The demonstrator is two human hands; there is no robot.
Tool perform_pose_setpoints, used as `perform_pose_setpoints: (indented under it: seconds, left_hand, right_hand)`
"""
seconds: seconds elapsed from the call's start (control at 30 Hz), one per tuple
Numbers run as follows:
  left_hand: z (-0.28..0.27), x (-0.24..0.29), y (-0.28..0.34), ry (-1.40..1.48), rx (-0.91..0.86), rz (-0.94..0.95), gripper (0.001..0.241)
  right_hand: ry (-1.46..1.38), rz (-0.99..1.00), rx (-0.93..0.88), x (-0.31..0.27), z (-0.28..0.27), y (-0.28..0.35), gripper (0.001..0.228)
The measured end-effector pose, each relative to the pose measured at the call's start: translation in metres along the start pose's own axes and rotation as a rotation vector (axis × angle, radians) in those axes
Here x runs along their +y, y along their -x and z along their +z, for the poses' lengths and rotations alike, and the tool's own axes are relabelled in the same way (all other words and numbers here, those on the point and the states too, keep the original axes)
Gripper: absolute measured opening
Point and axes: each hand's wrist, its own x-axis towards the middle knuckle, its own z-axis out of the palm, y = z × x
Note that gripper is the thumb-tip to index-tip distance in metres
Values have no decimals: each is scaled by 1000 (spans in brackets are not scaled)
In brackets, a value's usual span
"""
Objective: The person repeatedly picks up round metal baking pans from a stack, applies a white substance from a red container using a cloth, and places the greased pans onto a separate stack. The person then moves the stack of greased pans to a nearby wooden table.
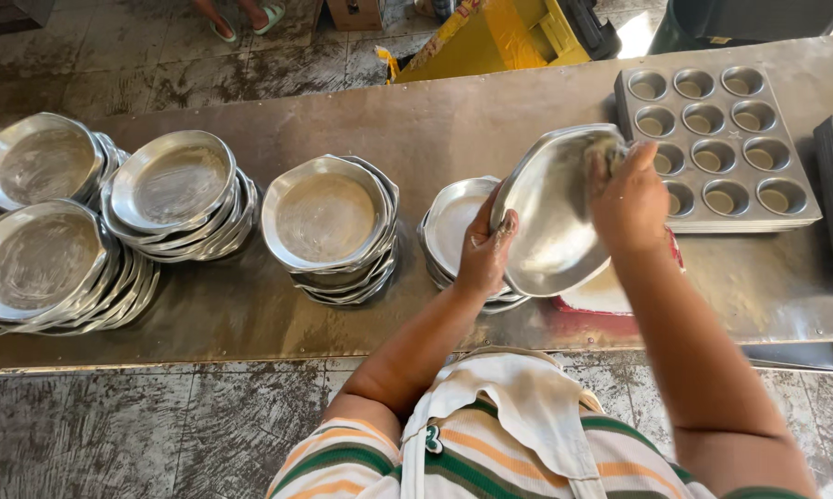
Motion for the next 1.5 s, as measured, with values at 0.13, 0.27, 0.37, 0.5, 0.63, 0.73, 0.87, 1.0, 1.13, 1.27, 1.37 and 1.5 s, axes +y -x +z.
perform_pose_setpoints:
  seconds: [0.13,0.27,0.37,0.5,0.63,0.73,0.87,1.0,1.13,1.27,1.37,1.5]
  left_hand:
    - [0,0,-7,46,16,48,55]
    - [-6,13,-4,61,47,32,56]
    - [-4,11,6,14,-3,56,57]
    - [-6,4,-6,-60,-5,31,56]
    - [-16,6,4,-24,-126,-25,57]
    - [-9,17,-3,-30,-122,140,52]
    - [2,43,-5,-231,-70,178,47]
    - [6,43,-5,-269,-49,231,44]
    - [-1,25,-6,-358,21,213,47]
    - [-16,21,-2,-177,-53,175,51]
    - [-26,23,-1,-123,14,125,54]
    - [1,4,6,-61,-14,99,55]
  right_hand:
    - [-367,-190,194,-48,17,45,46]
    - [-270,-82,180,-15,19,30,50]
    - [-120,4,167,-2,27,24,61]
    - [-274,-342,225,-40,41,61,57]
    - [-128,-422,350,-34,22,19,64]
    - [-58,35,-10,-16,5,-9,66]
    - [-26,129,-269,-9,27,20,77]
    - [-335,12,-449,-21,43,64,59]
    - [-612,94,-606,-51,12,75,59]
    - [-372,33,-693,-44,6,60,63]
    - [-12,-24,-341,-14,8,23,82]
    - [-144,45,33,-18,-3,0,59]
